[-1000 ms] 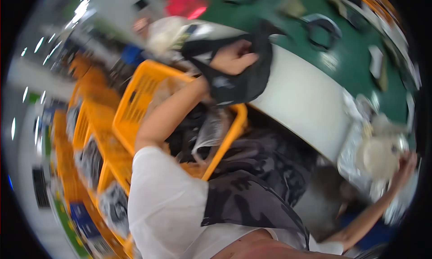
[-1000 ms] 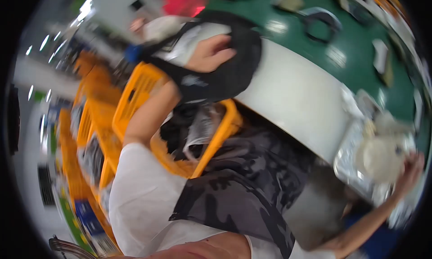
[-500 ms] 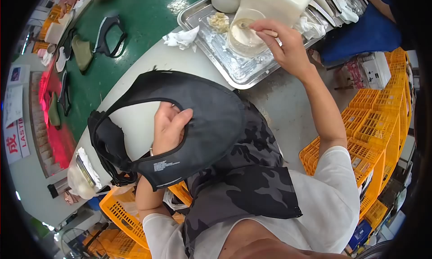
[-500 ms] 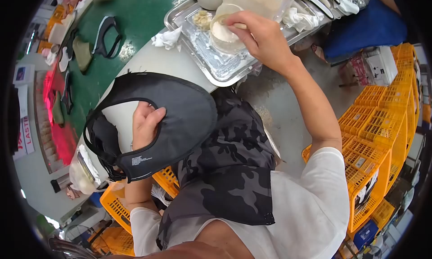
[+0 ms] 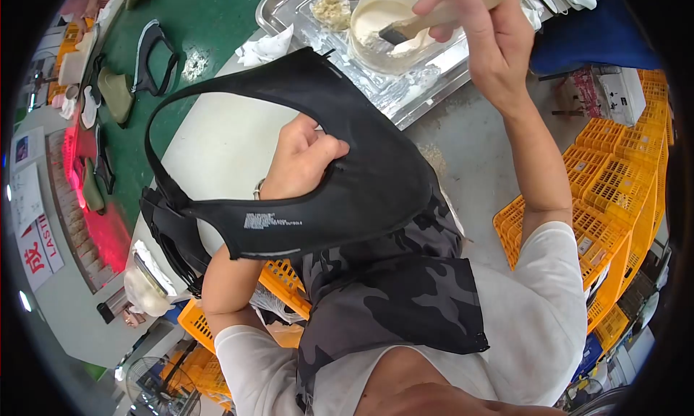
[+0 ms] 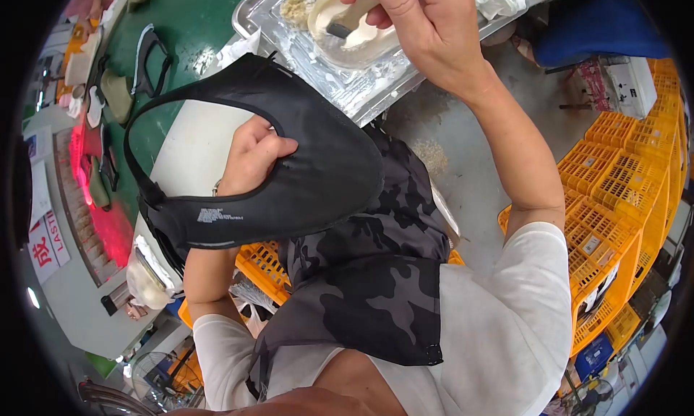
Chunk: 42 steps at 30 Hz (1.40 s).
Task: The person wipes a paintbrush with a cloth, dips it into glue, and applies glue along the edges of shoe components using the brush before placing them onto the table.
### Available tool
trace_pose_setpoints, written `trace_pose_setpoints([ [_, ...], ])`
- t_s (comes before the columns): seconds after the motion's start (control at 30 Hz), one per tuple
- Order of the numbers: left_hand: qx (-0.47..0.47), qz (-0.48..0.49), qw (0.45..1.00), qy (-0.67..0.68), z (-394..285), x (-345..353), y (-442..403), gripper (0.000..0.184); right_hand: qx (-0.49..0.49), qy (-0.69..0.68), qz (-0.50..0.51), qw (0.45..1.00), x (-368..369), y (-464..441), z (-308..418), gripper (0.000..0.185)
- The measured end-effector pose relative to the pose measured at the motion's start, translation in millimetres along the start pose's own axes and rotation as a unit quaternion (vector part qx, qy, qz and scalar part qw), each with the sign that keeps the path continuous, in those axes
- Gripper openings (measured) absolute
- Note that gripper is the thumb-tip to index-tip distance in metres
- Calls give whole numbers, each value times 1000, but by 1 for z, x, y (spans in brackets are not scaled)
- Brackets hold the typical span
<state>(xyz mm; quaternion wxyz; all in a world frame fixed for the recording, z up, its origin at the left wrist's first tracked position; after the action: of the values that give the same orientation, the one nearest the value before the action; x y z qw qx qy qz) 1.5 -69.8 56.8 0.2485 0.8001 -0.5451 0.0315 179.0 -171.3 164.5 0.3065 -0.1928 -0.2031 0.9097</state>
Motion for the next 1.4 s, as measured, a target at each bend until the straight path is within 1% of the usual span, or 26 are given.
trace_pose_setpoints([
  [0.07, -60, 4, 998, -17, 8, 1, -8, 21, -84, 81, 1, 993, 0, 2, 23, 21],
  [0.1, -61, 16, 998, -18, 13, -1, -13, 18, -97, 120, 11, 988, 0, 2, 33, 22],
  [0.13, -63, 17, 998, -17, 15, -3, -18, 18, -94, 121, 11, 988, 11, 4, 23, 22],
  [0.17, -104, 7, 994, -27, 23, -8, -20, 17, -205, -50, -36, 977, 20, 12, 21, 19],
  [0.2, -143, -2, 989, -39, 31, -10, -21, 16, -308, -218, -83, 923, 14, 24, 19, 17],
  [0.23, -163, 12, 986, -18, 25, -3, -20, 16, -311, -106, 5, 945, 16, 17, 36, 18],
  [0.27, -164, 12, 986, -18, 22, 2, -20, 16, -308, 8, 92, 947, 20, 12, 46, 22],
  [0.3, -156, 19, 988, -11, 19, 8, -20, 18, -344, 32, 87, 934, 22, 13, 49, 23],
  [0.37, -150, 27, 988, -3, 19, 22, -20, 20, -345, 52, 89, 933, 26, 10, 43, 21],
  [0.4, -105, 29, 994, -3, 13, 28, -20, 23, -349, 72, 92, 930, 28, 10, 41, 20],
  [0.43, -59, 31, 998, -3, 6, 31, -21, 26, -291, 180, 104, 934, 24, -3, 61, 15],
  [0.47, -54, 58, 993, -86, 8, 29, -23, 31, -290, 179, 104, 934, 22, -2, 58, 15],
  [0.5, -55, 58, 993, -85, 9, 27, -22, 31, -288, 171, 107, 936, 22, -1, 55, 15],
  [0.57, -25, 83, 989, -117, 2, 35, -19, 31, -286, 152, 113, 939, 22, 0, 48, 15],
  [0.77, -5, 76, 985, -155, -3, 39, -20, 31, -280, 115, 123, 945, 23, 8, 31, 15],
  [0.87, 2, 66, 985, -157, 4, 33, -25, 30, -255, 115, 110, 954, 18, 11, 32, 12],
  [0.93, -6, 61, 988, -144, 4, 33, -27, 30, -200, 109, 117, 967, 13, 12, 27, 12],
  [1.0, -14, 57, 990, -130, 3, 35, -29, 30, -196, 128, 128, 964, 8, 17, 27, 12],
  [1.07, -20, 38, 996, -76, 3, 35, -30, 30, -192, 148, 139, 960, 2, 21, 27, 12],
  [1.1, -20, 40, 996, -76, 3, 36, -31, 30, -186, 158, 159, 957, 1, 24, 26, 12],
  [1.17, 0, 31, 998, -52, -1, 36, -33, 31, -179, 167, 177, 953, -1, 27, 27, 13],
  [1.23, 3, 31, 998, -46, -5, 40, -33, 32, -146, 90, 124, 977, -17, 26, 26, 15],
  [1.27, 8, 30, 999, -39, -6, 41, -32, 33, -187, 90, 86, 974, -22, 25, 34, 17],
  [1.33, 20, 33, 997, -70, -7, 42, -31, 34, -249, 7, 20, 968, -27, 22, 35, 18],
  [1.37, 33, 34, 994, -98, -9, 43, -31, 34, -46, -214, -152, 964, -20, 27, 19, 17],
  [1.4, 32, 34, 994, -100, -9, 47, -30, 34, -46, -215, -154, 963, -24, 27, 16, 17],
])
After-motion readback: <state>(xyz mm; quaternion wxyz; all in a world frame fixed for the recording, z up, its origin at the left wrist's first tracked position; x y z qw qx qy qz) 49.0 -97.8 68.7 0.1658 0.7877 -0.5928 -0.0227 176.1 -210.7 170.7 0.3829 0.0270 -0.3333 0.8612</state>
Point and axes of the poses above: each hand's wrist, its own y-axis away from the middle knuckle, its own x-axis out of the palm, z = x × y, the point moved 9 cm from there along -y, towards the middle knuckle, and after that the axes turned 6 degrees about z, right-handed, at the moved point
